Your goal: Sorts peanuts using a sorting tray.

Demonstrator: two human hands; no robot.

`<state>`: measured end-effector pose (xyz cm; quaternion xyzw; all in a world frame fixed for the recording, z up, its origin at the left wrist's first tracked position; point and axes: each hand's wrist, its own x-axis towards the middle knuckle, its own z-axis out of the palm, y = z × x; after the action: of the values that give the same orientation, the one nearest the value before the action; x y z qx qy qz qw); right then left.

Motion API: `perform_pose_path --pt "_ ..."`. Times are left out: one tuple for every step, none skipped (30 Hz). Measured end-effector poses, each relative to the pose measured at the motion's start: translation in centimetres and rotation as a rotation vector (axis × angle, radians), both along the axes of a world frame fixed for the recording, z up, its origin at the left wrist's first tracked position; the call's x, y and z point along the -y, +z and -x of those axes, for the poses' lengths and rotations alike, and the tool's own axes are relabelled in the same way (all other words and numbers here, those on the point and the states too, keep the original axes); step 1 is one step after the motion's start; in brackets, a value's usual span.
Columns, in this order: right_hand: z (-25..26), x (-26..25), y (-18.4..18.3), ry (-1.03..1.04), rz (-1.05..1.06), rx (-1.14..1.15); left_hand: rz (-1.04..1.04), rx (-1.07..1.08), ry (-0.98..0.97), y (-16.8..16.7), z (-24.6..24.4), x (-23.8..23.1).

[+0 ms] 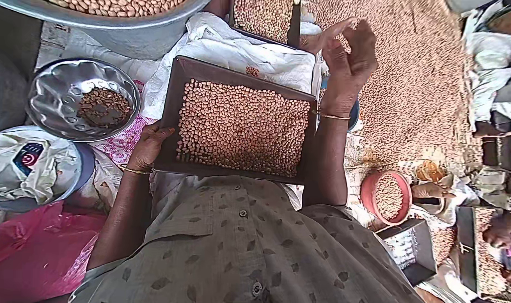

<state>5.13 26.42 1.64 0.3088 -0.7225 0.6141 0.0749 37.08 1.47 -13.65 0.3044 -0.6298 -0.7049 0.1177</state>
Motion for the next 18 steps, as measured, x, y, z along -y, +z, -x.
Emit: perform_pose_path --pt "0.8 -0.7 0.5 -0.099 0.025 -0.062 -0.009 0.006 -0.005 0.1 0.0 0.0" --pt "0.9 -1.6 0.4 -0.191 -0.026 -0.108 -0.021 0.014 -0.017 0.2 0.0 -0.1" --pt "0.3 -2.8 -0.1 -0.279 -0.164 -0.136 -0.026 0.007 -0.028 0.2 0.1 -0.2" --pt "-0.9 -4.1 -0.8 -0.344 -0.377 -0.123 -0.025 -0.014 -0.046 0.4 0.0 0.0" --pt "-2.3 -5.5 -1.7 -0.379 -0.589 -0.076 -0.028 -0.045 -0.061 0.7 -0.2 0.1" --pt "-3.4 -7.2 -3.0 -0.388 -0.754 -0.026 -0.028 -0.068 -0.075 1.0 -0.2 0.1" --pt "-4.4 -9.0 -4.6 -0.387 -0.868 0.048 -0.027 -0.085 -0.087 1.2 -0.2 0.1" --pt "-5.3 -10.8 -6.4 -0.376 -0.925 0.135 -0.026 -0.102 -0.105 1.1 -0.2 0.3" --pt "-6.4 -12.1 -8.0 -0.361 -0.912 0.233 -0.020 -0.116 -0.127 0.9 -0.1 0.6" --pt "-7.7 -12.9 -8.9 -0.332 -0.851 0.340 -0.012 -0.127 -0.142 0.6 0.0 0.9" --pt "-8.7 -13.4 -9.3 -0.316 -0.772 0.404 -0.008 -0.128 -0.152 0.5 0.0 1.1" --pt "-9.5 -13.6 -9.4 -0.306 -0.691 0.438 0.001 -0.122 -0.158 0.4 -0.1 1.4" --pt "-10.4 -13.8 -9.2 -0.307 -0.615 0.450 0.005 -0.110 -0.162 0.4 -0.2 1.5" --pt "-11.1 -13.8 -8.2 -0.294 -0.526 0.452 -0.012 -0.100 -0.145 0.5 -0.3 1.8" --pt "-12.2 -12.9 -6.3 -0.234 -0.420 0.472 -0.043 -0.094 -0.105 0.6 -0.3 2.1" --pt "-14.5 -12.2 -4.0 -0.135 -0.292 0.543 -0.090 -0.072 -0.069 0.8 -0.7 1.9" --pt "-17.0 -11.0 -1.6 -0.065 -0.143 0.636 -0.117 -0.046 -0.043 0.9 -1.1 1.7" --pt "-19.8 -8.8 1.6 -0.058 -0.027 0.729 -0.117 -0.030 -0.048 1.1 -1.3 1.9"
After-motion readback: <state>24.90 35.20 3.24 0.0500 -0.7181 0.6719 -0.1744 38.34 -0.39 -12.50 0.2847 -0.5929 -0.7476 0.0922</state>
